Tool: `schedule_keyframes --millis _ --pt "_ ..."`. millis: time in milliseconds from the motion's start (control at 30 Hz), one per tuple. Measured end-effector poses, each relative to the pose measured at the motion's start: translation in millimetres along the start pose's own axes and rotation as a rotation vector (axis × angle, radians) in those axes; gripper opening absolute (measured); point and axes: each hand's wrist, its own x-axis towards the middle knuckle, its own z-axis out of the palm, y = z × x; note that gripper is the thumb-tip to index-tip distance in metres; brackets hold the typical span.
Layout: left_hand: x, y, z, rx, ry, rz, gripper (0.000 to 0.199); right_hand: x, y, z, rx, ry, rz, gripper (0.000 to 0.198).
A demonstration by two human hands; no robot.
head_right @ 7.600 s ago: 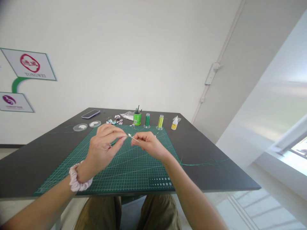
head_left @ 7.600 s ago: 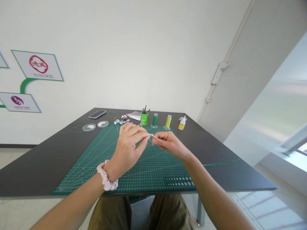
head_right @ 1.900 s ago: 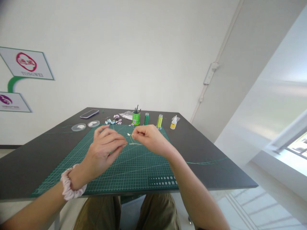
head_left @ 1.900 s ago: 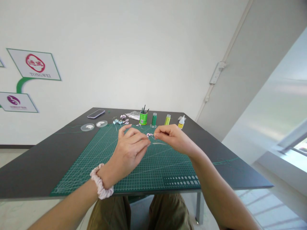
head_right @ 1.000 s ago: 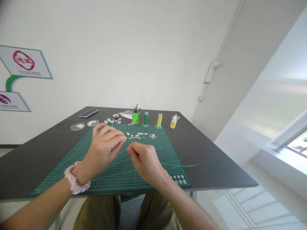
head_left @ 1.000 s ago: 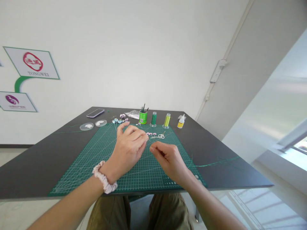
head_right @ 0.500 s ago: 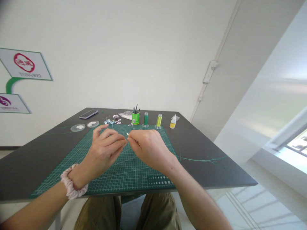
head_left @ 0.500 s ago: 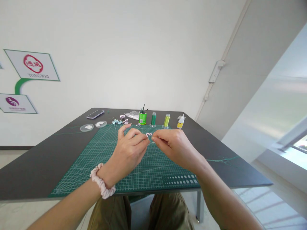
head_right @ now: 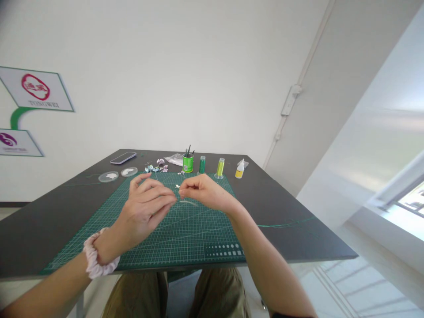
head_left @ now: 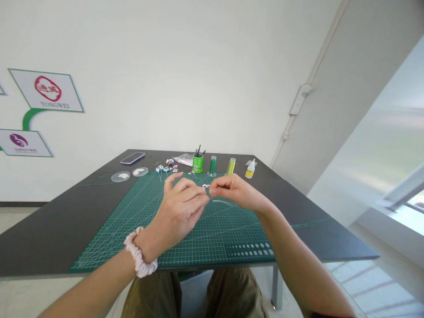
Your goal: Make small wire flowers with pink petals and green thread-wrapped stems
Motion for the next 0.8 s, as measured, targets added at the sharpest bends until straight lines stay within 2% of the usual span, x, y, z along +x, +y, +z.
schedule_keyframes --millis 167,400,500,600,800 --pt "1 -2 0 0.018 0.029 -0.043 0.014 -5 17 12 0.193 0.011 0.054 0.029" --pt "2 -6 7 0.110 0.043 -0.056 0.013 -19 21 34 0.226 0.077 0.025 0.026" --pt "3 -6 11 0.135 0.043 -0.042 0.013 -26 14 42 0.076 0.185 -0.012 0.024" --pt "2 -5 13 0.162 0.038 -0.028 0.014 -32 6 48 -0.175 0.286 -0.045 0.027" --pt "1 -3 14 0.186 0.015 -0.002 0.012 -36 -9 48 -0.544 0.402 -0.152 0.029"
